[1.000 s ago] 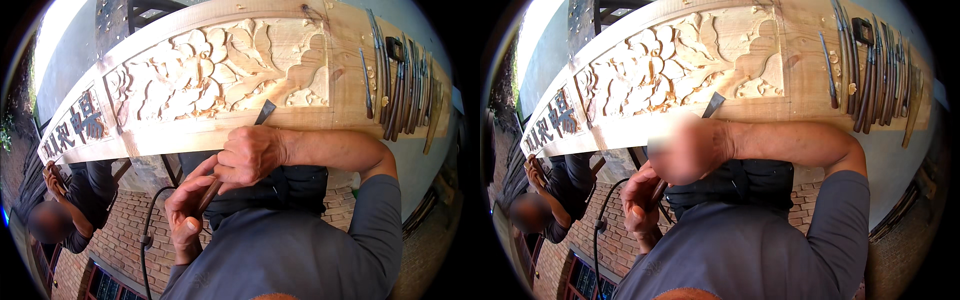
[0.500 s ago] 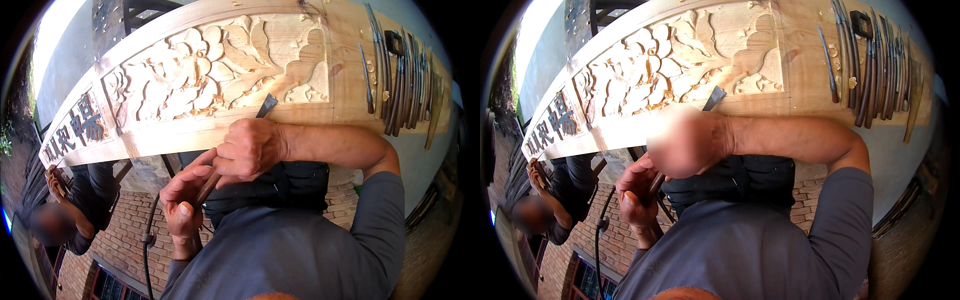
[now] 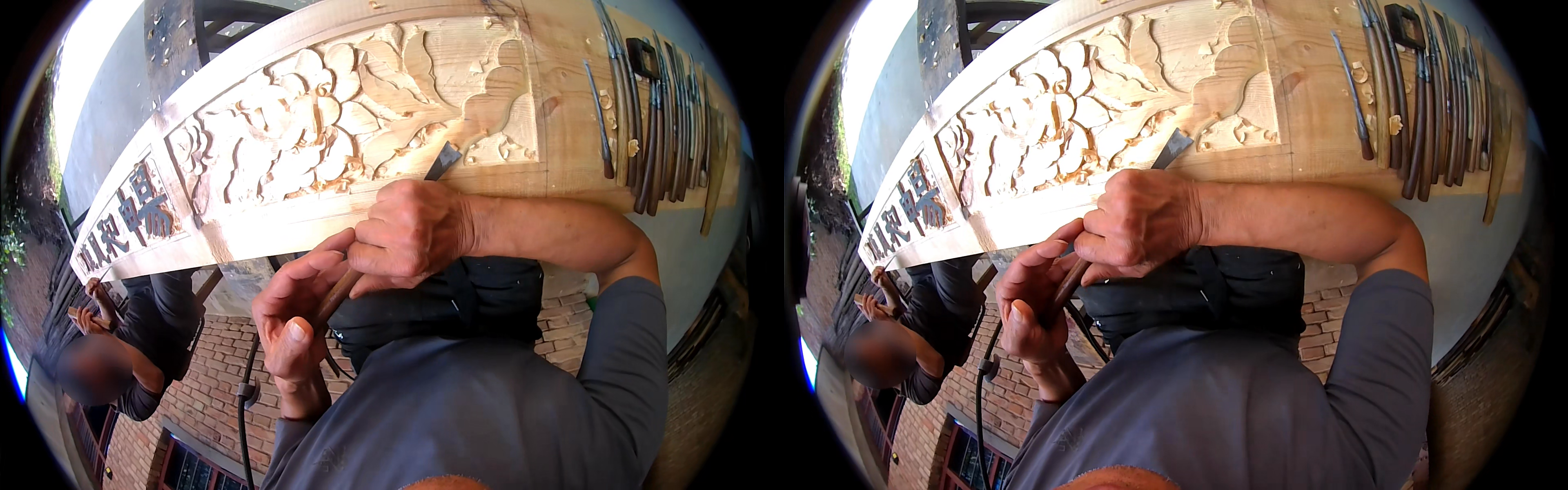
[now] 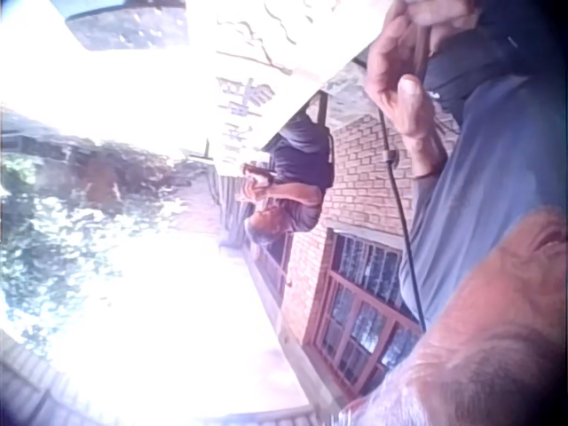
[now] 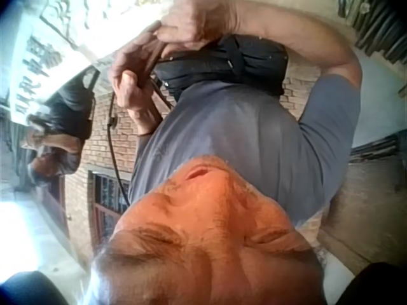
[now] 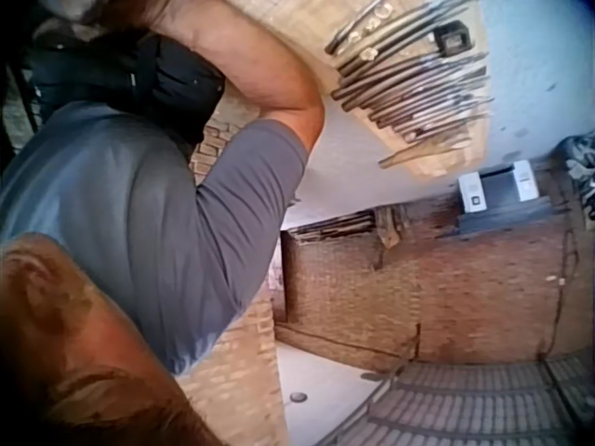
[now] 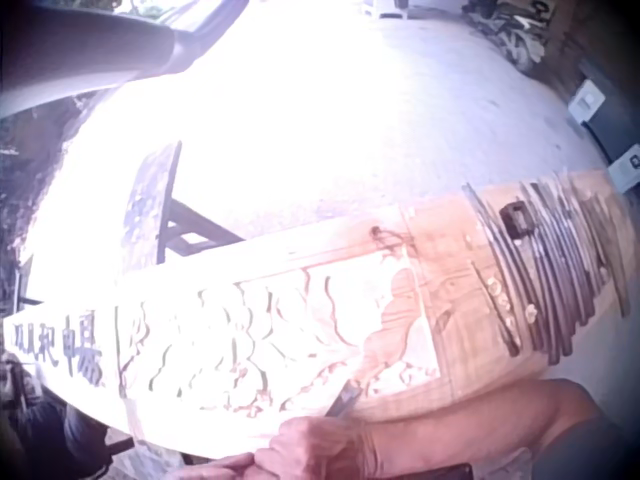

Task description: The person carves a floral design into a wooden plank using a chisel and a wooden mallet, occasionally picking up different carving tools from a set on the bench.

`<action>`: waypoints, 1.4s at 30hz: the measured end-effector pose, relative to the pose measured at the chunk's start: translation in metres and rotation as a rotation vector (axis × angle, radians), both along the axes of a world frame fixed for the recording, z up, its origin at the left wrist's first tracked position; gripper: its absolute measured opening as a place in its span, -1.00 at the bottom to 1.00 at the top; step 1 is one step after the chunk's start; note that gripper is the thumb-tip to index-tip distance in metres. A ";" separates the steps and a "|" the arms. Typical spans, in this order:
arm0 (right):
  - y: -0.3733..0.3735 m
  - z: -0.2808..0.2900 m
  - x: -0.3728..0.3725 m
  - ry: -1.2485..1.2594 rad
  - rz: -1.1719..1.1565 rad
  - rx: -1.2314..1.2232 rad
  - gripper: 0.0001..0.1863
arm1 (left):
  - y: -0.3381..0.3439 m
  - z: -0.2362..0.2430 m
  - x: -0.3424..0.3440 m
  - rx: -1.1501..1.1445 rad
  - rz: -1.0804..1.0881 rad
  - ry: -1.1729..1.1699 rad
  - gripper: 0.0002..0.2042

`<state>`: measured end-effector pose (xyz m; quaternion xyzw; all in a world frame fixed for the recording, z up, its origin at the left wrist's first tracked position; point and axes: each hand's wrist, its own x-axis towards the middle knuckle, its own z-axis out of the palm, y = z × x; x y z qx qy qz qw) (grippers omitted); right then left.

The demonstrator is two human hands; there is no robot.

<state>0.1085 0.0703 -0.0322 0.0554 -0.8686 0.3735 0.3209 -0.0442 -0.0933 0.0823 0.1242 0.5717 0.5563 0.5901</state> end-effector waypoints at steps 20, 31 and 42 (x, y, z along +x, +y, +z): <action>0.010 -0.001 -0.002 -0.025 -0.108 0.006 -0.55 | 0.027 -0.007 -0.017 0.011 -0.105 0.067 -0.22; 0.005 -0.006 -0.003 0.017 -0.124 0.065 -0.56 | 0.023 -0.013 -0.021 0.027 -0.140 0.027 -0.24; -0.019 -0.008 -0.002 0.082 0.146 0.057 -0.52 | -0.038 0.002 0.020 -0.032 0.049 0.096 -0.29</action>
